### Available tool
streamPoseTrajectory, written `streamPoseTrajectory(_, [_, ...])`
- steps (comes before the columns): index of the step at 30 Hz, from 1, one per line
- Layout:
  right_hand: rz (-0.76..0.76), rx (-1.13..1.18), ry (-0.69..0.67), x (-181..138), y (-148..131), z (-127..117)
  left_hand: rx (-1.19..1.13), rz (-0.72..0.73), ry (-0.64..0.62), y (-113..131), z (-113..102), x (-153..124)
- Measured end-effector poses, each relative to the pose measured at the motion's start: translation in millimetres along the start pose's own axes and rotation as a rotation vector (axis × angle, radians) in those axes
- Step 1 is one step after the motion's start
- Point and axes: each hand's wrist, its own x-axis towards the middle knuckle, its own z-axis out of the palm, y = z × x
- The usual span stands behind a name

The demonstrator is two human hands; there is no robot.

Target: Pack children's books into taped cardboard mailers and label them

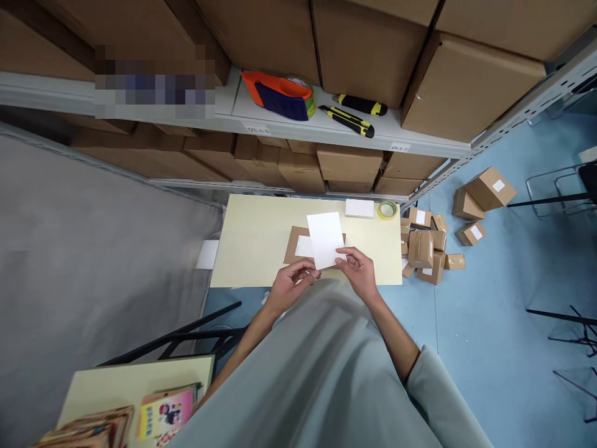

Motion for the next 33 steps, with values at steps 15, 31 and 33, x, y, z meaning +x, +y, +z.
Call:
streamPoseTrajectory(15, [-0.021, 0.006, -0.051, -3.8, -8.9, -7.4, 0.015, 0.052, 0.017, 19.5, 4.5, -7.2])
streamPoseTrajectory(31, [-0.183, -0.256, -0.085, -21.2, -1.4, -3.9, 0.119, 0.144, -0.042, 20.7, 10.1, -16.8])
streamPoseTrajectory(33, [-0.217, -0.29, -0.133, -25.2, -5.4, -2.1, 0.129, 0.16, -0.045, 18.3, 10.1, -17.7])
